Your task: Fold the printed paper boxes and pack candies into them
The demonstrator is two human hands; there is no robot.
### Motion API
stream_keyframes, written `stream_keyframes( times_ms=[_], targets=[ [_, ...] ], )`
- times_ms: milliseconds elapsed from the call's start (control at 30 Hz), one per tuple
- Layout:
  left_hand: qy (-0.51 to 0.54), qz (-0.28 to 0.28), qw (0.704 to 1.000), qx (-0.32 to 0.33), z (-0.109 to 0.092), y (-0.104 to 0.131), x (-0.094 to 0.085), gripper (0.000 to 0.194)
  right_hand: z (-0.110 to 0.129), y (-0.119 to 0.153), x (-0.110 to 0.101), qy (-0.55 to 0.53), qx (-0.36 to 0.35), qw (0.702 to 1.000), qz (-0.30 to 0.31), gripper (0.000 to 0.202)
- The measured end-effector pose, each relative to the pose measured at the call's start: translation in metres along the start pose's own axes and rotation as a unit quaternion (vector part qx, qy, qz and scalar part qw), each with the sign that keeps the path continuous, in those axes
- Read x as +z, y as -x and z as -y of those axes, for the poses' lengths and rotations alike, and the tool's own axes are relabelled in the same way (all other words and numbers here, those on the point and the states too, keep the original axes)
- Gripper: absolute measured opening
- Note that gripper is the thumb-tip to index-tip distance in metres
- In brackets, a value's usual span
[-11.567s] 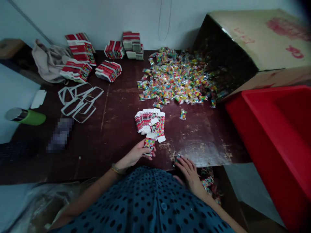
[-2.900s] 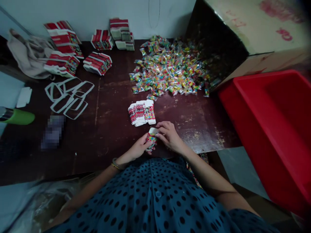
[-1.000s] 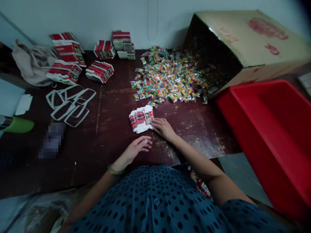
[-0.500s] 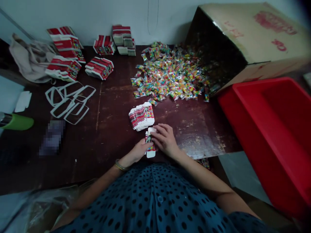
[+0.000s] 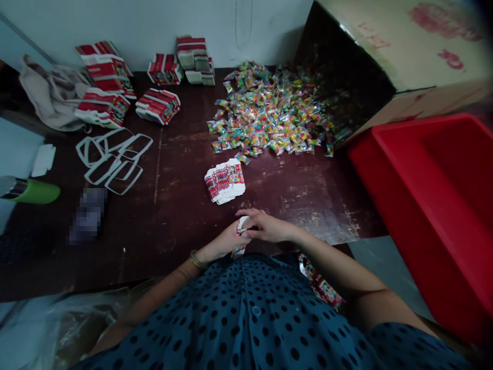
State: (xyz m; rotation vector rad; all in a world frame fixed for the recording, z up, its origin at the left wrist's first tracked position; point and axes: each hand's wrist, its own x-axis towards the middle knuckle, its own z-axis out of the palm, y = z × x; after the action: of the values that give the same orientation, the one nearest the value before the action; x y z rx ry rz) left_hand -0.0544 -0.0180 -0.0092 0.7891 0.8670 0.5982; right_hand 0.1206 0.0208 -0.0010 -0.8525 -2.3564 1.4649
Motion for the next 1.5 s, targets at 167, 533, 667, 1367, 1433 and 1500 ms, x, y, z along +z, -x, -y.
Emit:
stream_keyframes(
  times_ms=[167, 533, 667, 1367, 1433, 1500],
  targets=[
    [-0.077, 0.084, 0.992, -0.056, -0.008, 0.004, -0.011, 0.018, 0.008, -0.004, -0.007, -0.072, -0.024, 0.995, -0.066, 0.022],
    [-0.161, -0.152, 0.97, 0.096, 0.015, 0.009, -0.006, 0.043, 0.002, 0.021, 0.018, -0.26, 0.095, 0.938, -0.21, 0.032],
    [-0.203, -0.147, 0.963, 0.103, 0.02, 0.016, -0.01, 0.06, -0.012, 0.027, 0.034, -0.543, 0.197, 0.792, -0.198, 0.026],
    [0.019, -0.073, 0.992, -0.101, 0.013, 0.032, -0.024, 0.066, 0.007, 0.009, 0.046, -0.126, 0.084, 0.976, -0.157, 0.024],
    [0.011, -0.031, 0.997, -0.077, 0.012, 0.034, -0.025, 0.077, 0.005, 0.012, 0.045, -0.091, 0.05, 0.985, -0.138, 0.025],
    [-0.022, -0.008, 0.998, -0.05, 0.012, 0.035, -0.025, 0.083, 0.008, 0.019, 0.047, -0.03, 0.006, 0.993, -0.114, 0.029]
  ],
)
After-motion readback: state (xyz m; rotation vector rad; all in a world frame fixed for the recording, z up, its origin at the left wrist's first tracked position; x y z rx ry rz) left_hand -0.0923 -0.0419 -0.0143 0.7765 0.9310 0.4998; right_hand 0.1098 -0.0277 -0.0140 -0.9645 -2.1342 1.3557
